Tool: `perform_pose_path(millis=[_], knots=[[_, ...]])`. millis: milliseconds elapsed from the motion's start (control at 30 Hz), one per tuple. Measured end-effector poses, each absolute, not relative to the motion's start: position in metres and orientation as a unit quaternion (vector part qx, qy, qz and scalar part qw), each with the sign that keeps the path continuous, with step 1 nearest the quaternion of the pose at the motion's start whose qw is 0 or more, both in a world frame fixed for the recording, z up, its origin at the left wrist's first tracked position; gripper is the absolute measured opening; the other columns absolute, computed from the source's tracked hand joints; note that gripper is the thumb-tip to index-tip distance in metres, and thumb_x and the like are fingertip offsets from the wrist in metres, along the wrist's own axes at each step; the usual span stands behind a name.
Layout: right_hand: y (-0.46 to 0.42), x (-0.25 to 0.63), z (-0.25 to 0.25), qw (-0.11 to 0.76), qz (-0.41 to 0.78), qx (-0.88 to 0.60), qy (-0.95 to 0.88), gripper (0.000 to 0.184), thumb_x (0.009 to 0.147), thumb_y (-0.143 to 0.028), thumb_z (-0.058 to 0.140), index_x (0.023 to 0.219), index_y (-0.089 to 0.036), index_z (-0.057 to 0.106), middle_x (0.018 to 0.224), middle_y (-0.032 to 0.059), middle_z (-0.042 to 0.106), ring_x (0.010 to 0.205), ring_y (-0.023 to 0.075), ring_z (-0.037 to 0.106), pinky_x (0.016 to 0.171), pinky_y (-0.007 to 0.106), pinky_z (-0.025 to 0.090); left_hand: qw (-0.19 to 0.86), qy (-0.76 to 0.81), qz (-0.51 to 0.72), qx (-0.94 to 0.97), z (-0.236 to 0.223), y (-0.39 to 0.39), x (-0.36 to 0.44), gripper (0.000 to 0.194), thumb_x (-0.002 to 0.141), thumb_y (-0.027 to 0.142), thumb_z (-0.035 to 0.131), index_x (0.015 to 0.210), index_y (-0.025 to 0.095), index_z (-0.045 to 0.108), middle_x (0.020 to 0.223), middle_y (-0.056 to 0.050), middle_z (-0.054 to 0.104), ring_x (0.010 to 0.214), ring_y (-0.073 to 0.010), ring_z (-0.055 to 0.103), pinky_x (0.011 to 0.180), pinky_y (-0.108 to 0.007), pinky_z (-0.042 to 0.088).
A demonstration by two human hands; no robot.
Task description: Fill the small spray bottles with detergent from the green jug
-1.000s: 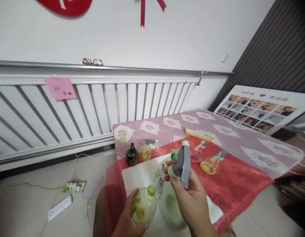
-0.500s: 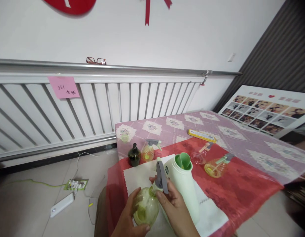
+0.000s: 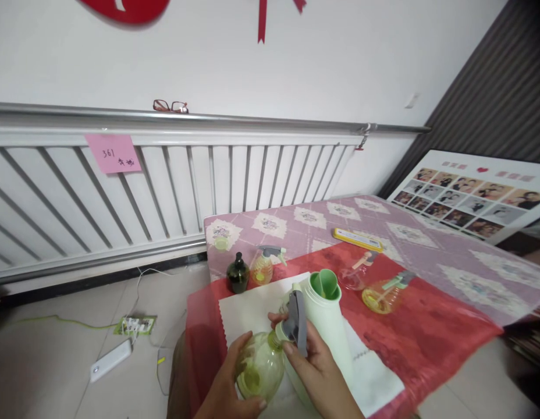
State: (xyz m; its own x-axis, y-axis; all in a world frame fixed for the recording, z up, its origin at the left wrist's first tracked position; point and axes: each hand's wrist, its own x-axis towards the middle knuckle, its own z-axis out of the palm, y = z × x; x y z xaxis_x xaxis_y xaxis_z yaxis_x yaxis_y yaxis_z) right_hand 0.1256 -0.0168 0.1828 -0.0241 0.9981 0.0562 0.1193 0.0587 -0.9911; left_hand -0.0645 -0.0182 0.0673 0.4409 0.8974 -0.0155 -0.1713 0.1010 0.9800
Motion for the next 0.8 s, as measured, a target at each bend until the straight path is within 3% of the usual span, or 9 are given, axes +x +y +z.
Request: perform_pose_path(millis=[333, 600, 800], knots=[[-0.015, 0.126, 0.188, 0.436, 0.44, -0.521, -0.587, 0.035, 0.087, -0.046, 0.061, 0.116, -0.026, 0.063, 0.118, 0.0094, 0.07, 0.112, 0.0264, 0.063, 0.099, 0.043, 0.049, 0.671, 0.355, 0.4, 0.514, 0.079, -0.017, -0.069, 0.106, 0.06, 0.056, 0.08, 0.144, 0.02, 0.025, 0.143, -0.019, 0.045, 0.131, -0.0356, 0.047, 0.109, -0.044, 0.037], [-0.015, 0.125, 0.192, 0.434, 0.423, -0.538, -0.586, 0.036, 0.084, -0.045, 0.062, 0.113, -0.023, 0.065, 0.107, 0.0086, 0.071, 0.1, 0.0248, 0.067, 0.091, 0.038, 0.054, 0.621, 0.417, 0.375, 0.548, 0.088, -0.015, -0.077, 0.094, 0.056, 0.018, 0.07, 0.14, 0.018, 0.028, 0.146, -0.017, 0.04, 0.134, -0.033, 0.042, 0.112, -0.043, 0.033], [-0.018, 0.132, 0.201, 0.452, 0.34, -0.554, -0.611, 0.026, 0.082, -0.038, 0.065, 0.103, -0.025, 0.068, 0.104, 0.0073, 0.069, 0.098, 0.024, 0.066, 0.087, 0.034, 0.055, 0.588, 0.422, 0.384, 0.573, 0.087, -0.014, -0.08, 0.091, 0.057, 0.016, 0.07, 0.14, 0.018, 0.032, 0.149, -0.016, 0.036, 0.139, -0.0336, 0.034, 0.117, -0.043, 0.026]])
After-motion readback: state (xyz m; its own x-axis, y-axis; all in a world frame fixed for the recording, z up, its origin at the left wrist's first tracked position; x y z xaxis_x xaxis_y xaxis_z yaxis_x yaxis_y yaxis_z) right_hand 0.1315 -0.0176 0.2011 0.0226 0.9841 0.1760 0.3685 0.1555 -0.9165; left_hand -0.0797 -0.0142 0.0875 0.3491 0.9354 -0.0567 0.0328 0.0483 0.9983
